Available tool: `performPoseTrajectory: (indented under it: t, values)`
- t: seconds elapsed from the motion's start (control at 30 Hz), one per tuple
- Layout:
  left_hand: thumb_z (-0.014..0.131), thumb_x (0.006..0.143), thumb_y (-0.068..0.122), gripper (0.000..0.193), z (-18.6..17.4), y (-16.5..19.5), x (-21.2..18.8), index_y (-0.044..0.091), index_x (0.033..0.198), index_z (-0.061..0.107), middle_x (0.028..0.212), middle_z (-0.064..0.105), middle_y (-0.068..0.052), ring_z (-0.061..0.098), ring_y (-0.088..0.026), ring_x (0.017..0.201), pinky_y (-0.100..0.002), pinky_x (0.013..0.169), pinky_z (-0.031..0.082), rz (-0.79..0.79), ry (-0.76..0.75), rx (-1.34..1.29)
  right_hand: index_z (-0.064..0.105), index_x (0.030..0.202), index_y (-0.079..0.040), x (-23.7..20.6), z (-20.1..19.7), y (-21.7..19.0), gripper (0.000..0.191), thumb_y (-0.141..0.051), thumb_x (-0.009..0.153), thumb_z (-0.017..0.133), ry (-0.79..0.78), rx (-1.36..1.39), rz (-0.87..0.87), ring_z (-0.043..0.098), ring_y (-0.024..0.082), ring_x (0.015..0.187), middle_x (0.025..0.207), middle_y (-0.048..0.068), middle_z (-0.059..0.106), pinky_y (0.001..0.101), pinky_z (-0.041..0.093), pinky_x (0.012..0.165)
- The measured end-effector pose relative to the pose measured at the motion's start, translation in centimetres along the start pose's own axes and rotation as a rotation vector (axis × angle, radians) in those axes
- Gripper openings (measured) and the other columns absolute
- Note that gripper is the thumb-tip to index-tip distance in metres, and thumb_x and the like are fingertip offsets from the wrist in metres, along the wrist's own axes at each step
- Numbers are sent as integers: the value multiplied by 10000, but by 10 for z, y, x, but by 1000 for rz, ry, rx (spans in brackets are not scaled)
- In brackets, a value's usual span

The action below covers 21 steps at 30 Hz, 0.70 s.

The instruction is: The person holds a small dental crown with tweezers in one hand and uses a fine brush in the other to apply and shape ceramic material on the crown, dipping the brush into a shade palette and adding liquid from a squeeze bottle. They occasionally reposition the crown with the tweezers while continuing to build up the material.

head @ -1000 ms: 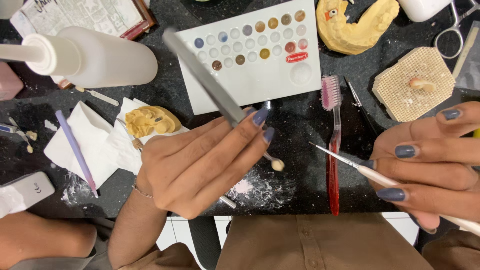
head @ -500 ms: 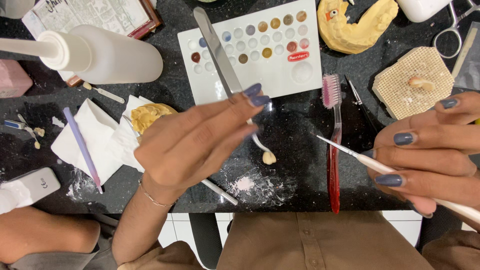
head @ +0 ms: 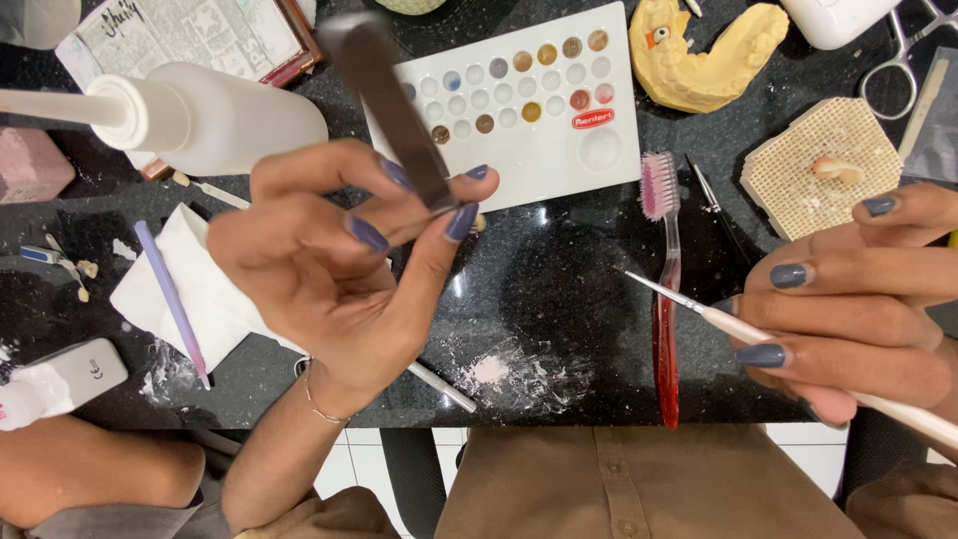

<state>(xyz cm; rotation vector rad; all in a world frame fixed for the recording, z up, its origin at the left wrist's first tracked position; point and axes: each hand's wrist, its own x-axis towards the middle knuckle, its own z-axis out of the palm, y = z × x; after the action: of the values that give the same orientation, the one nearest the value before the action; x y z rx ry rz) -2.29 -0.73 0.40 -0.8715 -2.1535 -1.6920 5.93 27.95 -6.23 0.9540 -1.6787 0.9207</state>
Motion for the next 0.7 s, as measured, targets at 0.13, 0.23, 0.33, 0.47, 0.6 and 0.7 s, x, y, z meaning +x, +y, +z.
performPoseTrajectory:
  t: [0.13,0.23,0.33,0.47,0.6,0.7]
  values:
    - [634,915,-183,759,0,2,2,100,1424,147,1294,535,-209,746,-278,995,-383,912,638,-329,62,-353,502,955,-233,12,-4,-8,310,-468,1124,392,-118,-41,154,542,115,853,667,-106,604,385,340,1043]
    - [584,932,-200,916,0,2,6,148,1538,-9,1393,478,-217,747,-296,1046,-416,981,649,-646,-2,-613,555,962,-230,8,-7,-7,297,-436,1132,424,-130,-73,60,512,119,879,704,-109,645,398,364,1029]
    - [572,932,-196,938,4,1,9,156,1561,-28,1342,490,-234,733,-292,1067,-441,1025,665,-749,-43,-705,590,968,-233,-4,-12,-3,231,-385,1113,493,-140,-78,5,483,116,903,762,-120,689,398,364,1013]
    - [575,941,-200,982,2,4,8,185,1569,-75,1398,454,-186,718,-258,1024,-442,1003,660,-755,-74,-708,632,962,-243,-14,-19,-5,197,-377,1078,547,-218,-51,16,458,113,918,839,-116,735,405,330,962]
    - [552,950,-209,1030,1,2,9,232,1565,-146,1404,460,-176,695,-231,975,-455,1024,627,-761,-103,-775,629,969,-253,-7,-26,-15,141,-388,1009,615,-364,-103,148,432,127,942,892,-128,748,438,297,914]
    - [546,941,-222,1070,3,2,7,237,1614,-147,1380,458,-191,701,-256,981,-469,1018,635,-869,-69,-812,704,1003,-254,2,-29,-18,160,-394,943,653,-487,-94,156,427,132,954,897,-126,753,458,286,877]
